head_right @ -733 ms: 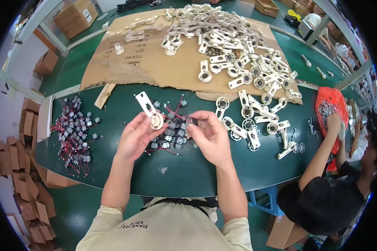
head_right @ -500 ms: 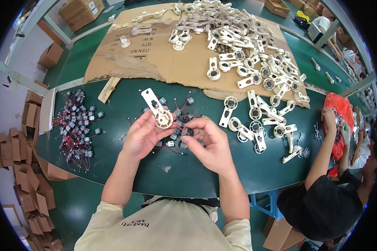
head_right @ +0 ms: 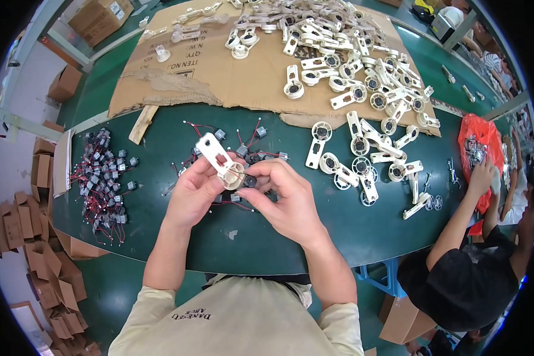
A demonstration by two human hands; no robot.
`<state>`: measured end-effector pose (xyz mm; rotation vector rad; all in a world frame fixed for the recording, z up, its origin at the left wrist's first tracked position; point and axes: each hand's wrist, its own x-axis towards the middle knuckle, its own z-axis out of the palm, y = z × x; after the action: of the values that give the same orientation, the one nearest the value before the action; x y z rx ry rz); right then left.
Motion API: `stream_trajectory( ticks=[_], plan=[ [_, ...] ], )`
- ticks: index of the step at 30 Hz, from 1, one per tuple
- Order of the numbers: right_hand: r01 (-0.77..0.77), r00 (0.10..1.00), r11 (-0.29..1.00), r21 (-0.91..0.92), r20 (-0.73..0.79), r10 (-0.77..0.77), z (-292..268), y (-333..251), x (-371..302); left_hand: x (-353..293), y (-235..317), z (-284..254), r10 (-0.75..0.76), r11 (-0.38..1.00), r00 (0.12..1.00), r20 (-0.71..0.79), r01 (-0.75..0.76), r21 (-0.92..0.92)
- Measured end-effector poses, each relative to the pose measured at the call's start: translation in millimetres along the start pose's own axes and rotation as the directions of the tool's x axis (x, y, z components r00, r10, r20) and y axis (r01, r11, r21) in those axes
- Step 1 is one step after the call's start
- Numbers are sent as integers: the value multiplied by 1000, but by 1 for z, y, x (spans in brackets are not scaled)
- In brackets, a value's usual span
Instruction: The person assembles electronic components by inserting small motors into white plastic housings by hand.
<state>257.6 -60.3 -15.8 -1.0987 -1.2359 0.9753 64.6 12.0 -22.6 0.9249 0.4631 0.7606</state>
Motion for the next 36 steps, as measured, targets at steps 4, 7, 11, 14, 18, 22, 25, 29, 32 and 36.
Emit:
stream_trajectory(
  ticks=[4, 7, 11, 14, 18, 22, 25, 29, 32, 36],
  plan=[
    [7, 999, 992, -124, 52, 0, 2, -6, 0, 0, -6, 6, 7, 995, 1000, -21, -5, 97],
    [-91, 996, 996, 19, -17, 92, 10, -5, 0, 0, -7, 5, 1, 990, 998, -58, 7, 140],
    [-18, 994, 1000, -10, -112, 17, 12, 4, -1, 0, -9, 6, 11, 983, 998, -70, 2, 185],
    [-18, 999, 914, -405, -42, 1, 6, -4, -2, -1, -9, 10, 1, 982, 996, -91, 17, 189],
    [-42, 998, 954, -298, -57, 26, 12, -4, -1, 3, -10, 14, -79, 984, 978, -192, 108, 145],
    [-18, 998, 953, -301, -61, -1, 11, -3, 1, 1, -15, 15, 83, 967, 985, -150, -43, 251],
    [46, 989, 949, -312, -119, -87, 14, -8, 5, 0, -10, 16, 63, 973, 990, -127, -32, 227],
    [17, 999, 962, -273, -42, -30, 14, -1, 1, -2, -12, 16, 50, 981, 991, -127, -25, 190],
    [-53, 998, 985, -165, -52, 45, 13, 8, -1, -2, -10, 17, 7, 977, 997, -80, 10, 215],
    [-64, 996, 994, -91, -70, 57, 12, 14, -2, 1, -12, 18, 78, 934, 997, -14, -68, 352]
  ],
)
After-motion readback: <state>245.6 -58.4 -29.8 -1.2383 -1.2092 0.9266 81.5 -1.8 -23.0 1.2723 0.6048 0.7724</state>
